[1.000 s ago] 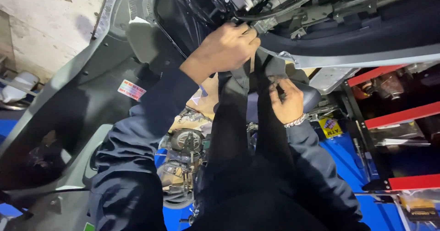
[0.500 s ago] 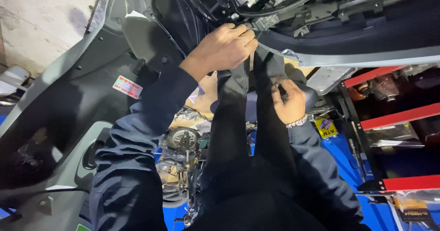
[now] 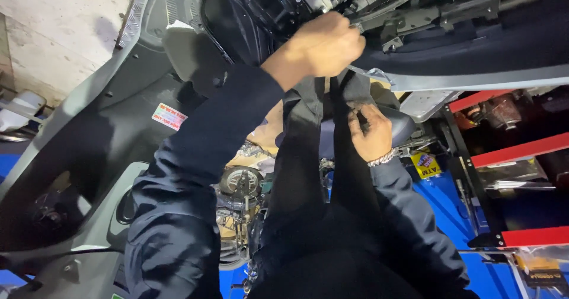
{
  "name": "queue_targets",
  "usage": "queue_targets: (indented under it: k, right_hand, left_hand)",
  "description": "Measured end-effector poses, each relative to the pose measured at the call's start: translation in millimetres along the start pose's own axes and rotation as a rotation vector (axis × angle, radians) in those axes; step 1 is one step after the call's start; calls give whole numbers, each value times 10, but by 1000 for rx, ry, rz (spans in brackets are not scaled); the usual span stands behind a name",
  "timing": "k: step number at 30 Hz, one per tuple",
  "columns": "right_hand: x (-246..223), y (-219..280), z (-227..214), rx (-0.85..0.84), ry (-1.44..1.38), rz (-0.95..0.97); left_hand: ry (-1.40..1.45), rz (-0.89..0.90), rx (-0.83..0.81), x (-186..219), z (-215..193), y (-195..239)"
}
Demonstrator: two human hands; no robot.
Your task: The person is disassembling and repairing components of a motorcycle engine using hand tools.
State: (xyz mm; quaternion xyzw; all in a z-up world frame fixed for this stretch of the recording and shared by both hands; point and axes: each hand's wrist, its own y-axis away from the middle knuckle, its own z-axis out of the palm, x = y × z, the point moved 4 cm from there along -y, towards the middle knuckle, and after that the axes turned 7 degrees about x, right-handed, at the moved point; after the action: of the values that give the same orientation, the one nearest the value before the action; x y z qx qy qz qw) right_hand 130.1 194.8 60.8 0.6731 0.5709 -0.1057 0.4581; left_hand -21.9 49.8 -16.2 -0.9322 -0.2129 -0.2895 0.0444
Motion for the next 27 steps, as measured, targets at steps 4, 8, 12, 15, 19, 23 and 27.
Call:
queue_targets:
  k: [4,8,12,15,19,23,27]
  right_hand:
    - [-39,-22,-9,-8,2,18]
    - [-54,-41,-25,8,-13,27]
    - [-182,-105,-62,-5,-46,15]
    - [-449,-205,-139,15,-94,28]
    - [-848,-271,-214,111,-364,-21]
    - [-1252,-239,-203,-79,-543,64]
    - [-1369,-242,-241,1,-564,244]
  left_hand:
    - [-53,29,-124,-1,100,-145]
    - [-127,57,-31,1,46,-129]
    - [-520,-9,-93,27,45,350]
    - [215,-355,375,128,-1100,758]
    - [664,-734,674,372,-1387,1097]
    - [1236,-1091,749,516,-930,1057]
    - [1215,-1264,668,557,-606,886]
